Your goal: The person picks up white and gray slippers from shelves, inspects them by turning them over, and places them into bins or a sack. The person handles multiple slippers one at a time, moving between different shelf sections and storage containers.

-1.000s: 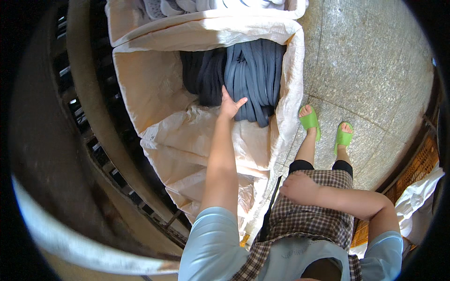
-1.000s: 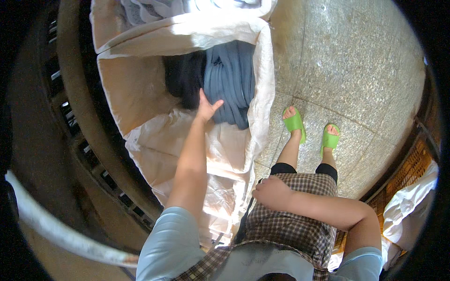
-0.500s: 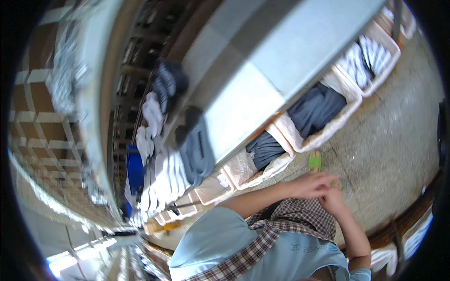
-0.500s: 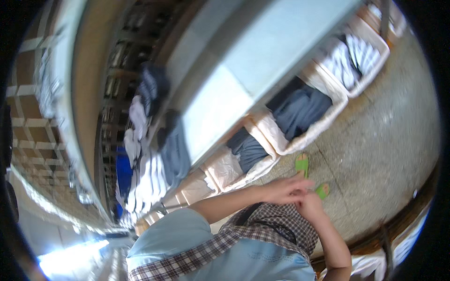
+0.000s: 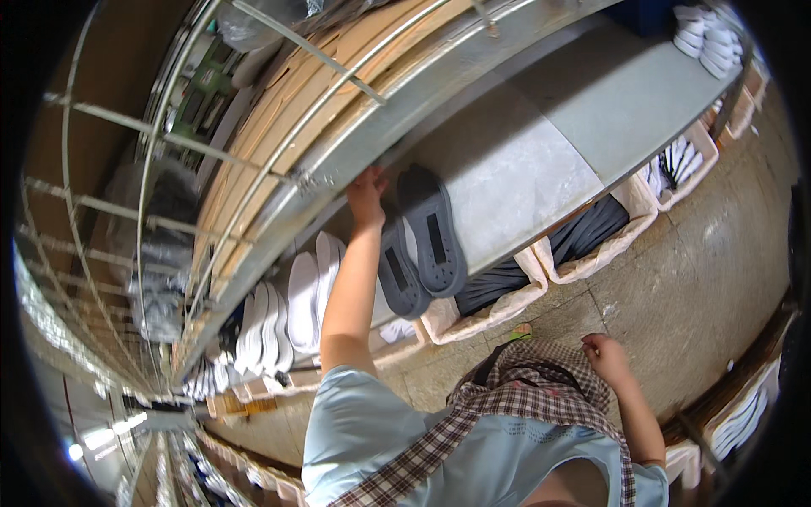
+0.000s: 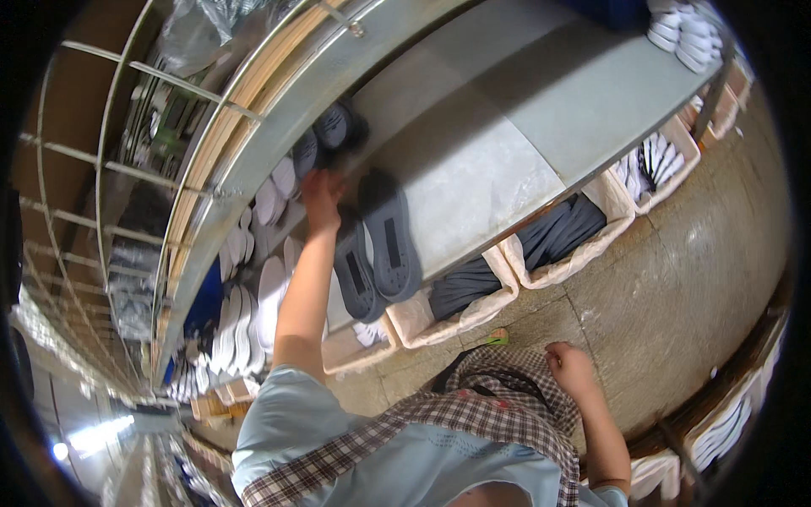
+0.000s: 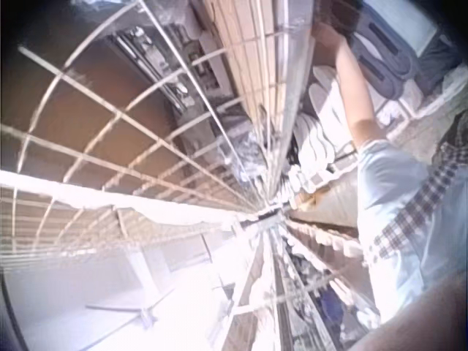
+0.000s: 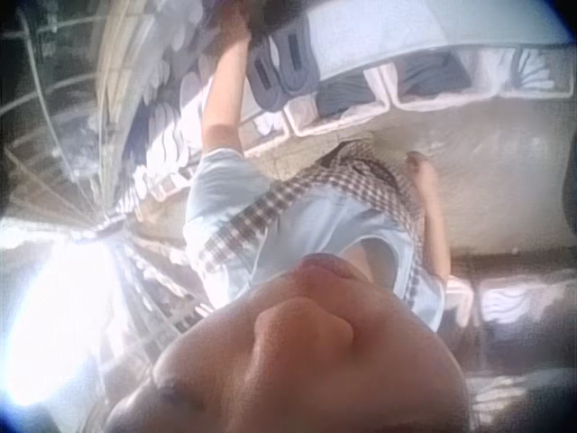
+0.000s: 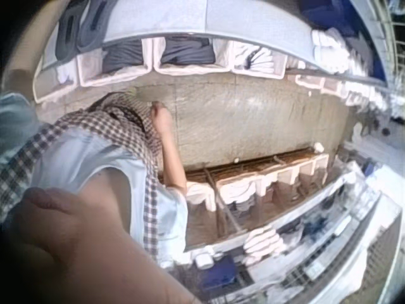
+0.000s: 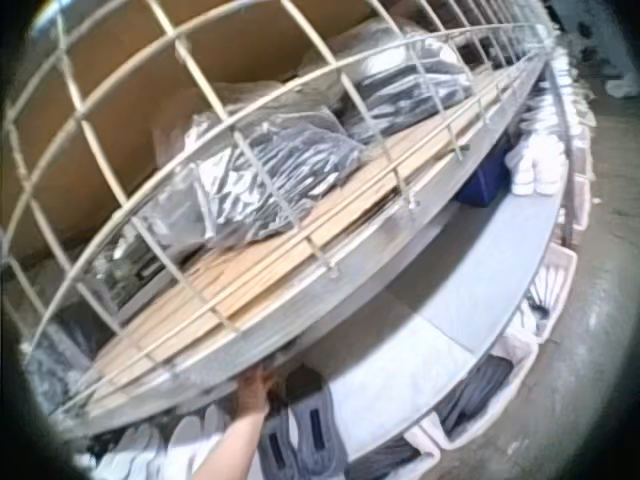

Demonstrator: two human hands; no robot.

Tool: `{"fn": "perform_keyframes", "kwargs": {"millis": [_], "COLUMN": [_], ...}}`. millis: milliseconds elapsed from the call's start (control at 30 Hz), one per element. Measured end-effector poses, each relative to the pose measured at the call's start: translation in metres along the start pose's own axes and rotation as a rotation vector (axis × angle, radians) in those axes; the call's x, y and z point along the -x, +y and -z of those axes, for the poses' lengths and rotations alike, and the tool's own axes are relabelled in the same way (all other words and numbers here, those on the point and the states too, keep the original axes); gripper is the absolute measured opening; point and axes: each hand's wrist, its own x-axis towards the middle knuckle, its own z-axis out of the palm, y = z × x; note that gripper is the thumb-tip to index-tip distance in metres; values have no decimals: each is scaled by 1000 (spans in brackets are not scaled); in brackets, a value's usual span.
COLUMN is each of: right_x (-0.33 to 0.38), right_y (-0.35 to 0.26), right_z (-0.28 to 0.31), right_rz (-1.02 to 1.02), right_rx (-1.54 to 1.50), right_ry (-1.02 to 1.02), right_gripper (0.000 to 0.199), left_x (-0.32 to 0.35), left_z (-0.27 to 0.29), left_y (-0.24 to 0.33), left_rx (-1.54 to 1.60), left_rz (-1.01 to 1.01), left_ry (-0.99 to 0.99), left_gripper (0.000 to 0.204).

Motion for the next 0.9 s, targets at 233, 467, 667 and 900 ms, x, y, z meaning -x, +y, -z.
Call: {"fn": "perform_keyframes", "kwargs": {"millis": [233,467,667,900], "right_x": [2,14,8,7], "right_y": [-60,-96,-106,-114], "right_z": [-64,-111,-102,-72], "right_rz": [-134,-134,-50,182], "right_rx": [-27,-18,38,-168], "right_ry": [162,204,279,534], "right_gripper": [18,16,16,27], "left_x": [-208,-275,-237,-39], "left_z": [21,4,-21,-16], "left_y": [-111,-153,-89,48], "left_rx": [390,301,585,630], "left_rz": [608,583,742,807], "left_ry": [144,-23,85,-296], "left_gripper": [61,49,27,31]}}
